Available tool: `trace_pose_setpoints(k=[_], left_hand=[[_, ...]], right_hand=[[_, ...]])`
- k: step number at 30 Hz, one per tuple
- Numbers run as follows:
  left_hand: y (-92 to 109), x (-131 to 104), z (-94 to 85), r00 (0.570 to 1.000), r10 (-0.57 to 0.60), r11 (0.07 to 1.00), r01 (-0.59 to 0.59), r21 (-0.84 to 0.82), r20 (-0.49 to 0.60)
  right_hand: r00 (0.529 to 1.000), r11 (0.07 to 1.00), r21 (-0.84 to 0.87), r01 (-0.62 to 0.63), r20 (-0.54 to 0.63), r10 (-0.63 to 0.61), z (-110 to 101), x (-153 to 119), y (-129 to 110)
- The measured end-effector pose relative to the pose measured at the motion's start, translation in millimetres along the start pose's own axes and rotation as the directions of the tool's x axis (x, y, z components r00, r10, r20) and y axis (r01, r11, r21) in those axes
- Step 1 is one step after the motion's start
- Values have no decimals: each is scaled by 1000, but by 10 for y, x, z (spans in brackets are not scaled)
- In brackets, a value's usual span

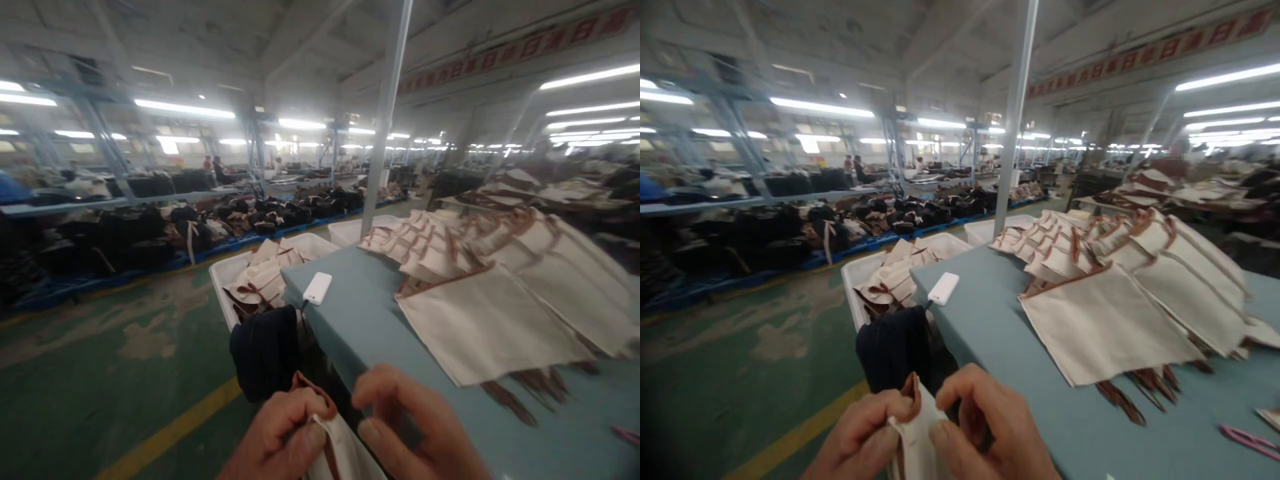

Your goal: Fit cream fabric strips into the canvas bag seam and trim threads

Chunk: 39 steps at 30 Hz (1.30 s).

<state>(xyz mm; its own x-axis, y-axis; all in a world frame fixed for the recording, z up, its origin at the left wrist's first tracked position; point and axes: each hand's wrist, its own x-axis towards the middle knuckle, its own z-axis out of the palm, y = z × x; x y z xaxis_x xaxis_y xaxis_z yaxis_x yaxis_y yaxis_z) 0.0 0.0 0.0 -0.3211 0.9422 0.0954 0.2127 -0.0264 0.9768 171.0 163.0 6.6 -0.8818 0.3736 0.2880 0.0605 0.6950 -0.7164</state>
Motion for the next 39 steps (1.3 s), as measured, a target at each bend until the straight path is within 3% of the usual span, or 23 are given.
trace_pose_setpoints(k=[3, 6, 9, 14, 18, 22, 32, 39], left_hand=[[5, 55, -41, 988, 142, 975, -150, 161, 58], [25, 77, -23, 975, 176, 965, -198, 172, 133], [24, 108, -12, 975, 169, 962, -195, 193, 142], [34, 179, -14, 966, 158, 944, -208, 256, 204], [68, 240, -12, 944, 148, 928, -235, 290, 293], [103, 303, 9, 918, 186, 914, -292, 281, 350], [133, 411, 165, 895, 247, 888, -363, 283, 372], [46, 485, 294, 882, 234, 885, -368, 285, 410]], right_hand=[[985, 967, 188, 170, -40, -166, -111, 107, -211], [982, 954, 244, 173, 31, -186, -151, 215, -321], [975, 946, 256, 197, 47, -216, -195, 218, -313], [946, 948, 6, 317, 66, -316, -296, 155, -255], [919, 893, -223, 391, 142, -367, -361, 104, -270], [916, 876, -273, 398, 166, -364, -375, 19, -263], [954, 894, -335, 299, 66, -294, -363, -124, -193], [967, 851, -459, 255, 114, -229, -441, -306, -242]])
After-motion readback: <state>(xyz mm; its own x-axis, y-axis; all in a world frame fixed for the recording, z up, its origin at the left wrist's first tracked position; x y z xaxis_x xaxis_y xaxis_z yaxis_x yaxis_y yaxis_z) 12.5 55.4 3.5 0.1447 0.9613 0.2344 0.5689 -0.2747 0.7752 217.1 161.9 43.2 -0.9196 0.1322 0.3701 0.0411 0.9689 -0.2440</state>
